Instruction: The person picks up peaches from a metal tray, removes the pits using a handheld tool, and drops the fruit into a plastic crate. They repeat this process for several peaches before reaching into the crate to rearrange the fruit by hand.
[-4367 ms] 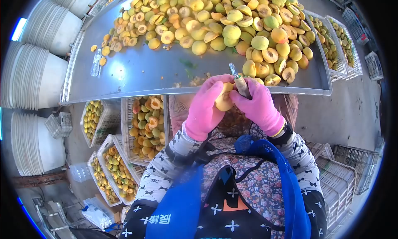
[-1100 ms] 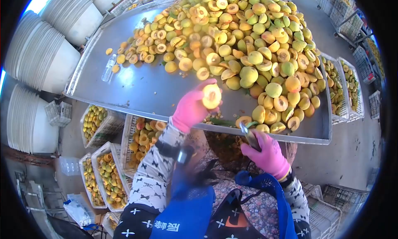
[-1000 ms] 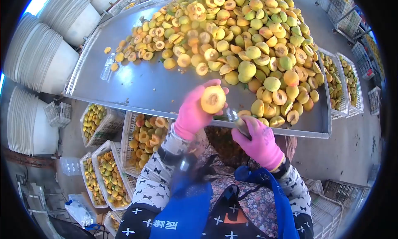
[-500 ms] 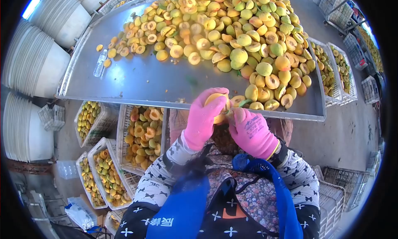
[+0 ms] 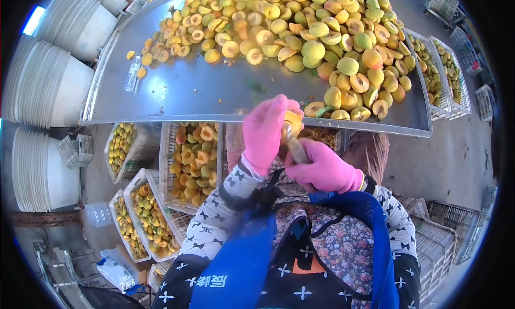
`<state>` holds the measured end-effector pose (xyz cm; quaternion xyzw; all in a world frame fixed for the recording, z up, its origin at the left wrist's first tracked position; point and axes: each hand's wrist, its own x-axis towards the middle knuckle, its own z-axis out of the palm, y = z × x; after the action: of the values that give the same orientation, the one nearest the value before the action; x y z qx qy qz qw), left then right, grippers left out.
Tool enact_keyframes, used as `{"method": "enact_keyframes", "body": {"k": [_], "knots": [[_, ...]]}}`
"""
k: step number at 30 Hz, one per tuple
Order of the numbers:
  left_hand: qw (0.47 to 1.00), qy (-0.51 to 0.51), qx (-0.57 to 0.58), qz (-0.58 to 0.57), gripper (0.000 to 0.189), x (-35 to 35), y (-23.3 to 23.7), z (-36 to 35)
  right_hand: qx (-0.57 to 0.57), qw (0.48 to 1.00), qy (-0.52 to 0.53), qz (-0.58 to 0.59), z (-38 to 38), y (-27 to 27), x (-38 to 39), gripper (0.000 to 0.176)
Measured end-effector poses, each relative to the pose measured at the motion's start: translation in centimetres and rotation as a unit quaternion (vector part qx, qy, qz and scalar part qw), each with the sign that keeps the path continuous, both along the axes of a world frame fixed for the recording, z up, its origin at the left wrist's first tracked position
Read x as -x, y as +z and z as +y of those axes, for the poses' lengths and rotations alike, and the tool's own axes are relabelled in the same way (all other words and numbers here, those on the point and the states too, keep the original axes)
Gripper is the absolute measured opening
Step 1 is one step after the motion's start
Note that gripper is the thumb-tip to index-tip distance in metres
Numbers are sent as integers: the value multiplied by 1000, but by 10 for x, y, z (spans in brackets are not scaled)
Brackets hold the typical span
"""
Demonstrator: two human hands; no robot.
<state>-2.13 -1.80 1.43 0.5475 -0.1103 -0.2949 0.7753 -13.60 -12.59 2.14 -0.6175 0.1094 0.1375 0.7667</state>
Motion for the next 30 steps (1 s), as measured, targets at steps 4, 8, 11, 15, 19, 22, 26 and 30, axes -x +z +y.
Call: {"method": "enact_keyframes", "body": {"k": [4,8,11,15,19,22,26,30], "knots": [[996,-76,-29,32,35,-8,1,-5,-155,987,16,34,-1,-8,7,13],[990,-136,-2,31,41,-9,2,-4,-131,986,92,39,-26,-12,17,12],[910,-89,-206,-349,24,-15,-29,27,281,944,139,-101,-44,-58,44,16],[713,-87,-439,-540,21,-66,-37,139,436,891,105,-73,-62,-69,70,22],[740,-6,-468,-483,40,-89,-8,139,384,918,54,-89,-66,-73,72,21],[877,-77,-288,-377,55,-77,-25,30,406,907,25,-106,-64,-71,67,19],[823,-232,-359,-375,81,-55,-68,-106,426,899,-29,-96,-67,-54,79,19],[806,-294,-400,-324,81,-50,-84,-143,410,902,-108,-85,-72,-56,91,20]]}}
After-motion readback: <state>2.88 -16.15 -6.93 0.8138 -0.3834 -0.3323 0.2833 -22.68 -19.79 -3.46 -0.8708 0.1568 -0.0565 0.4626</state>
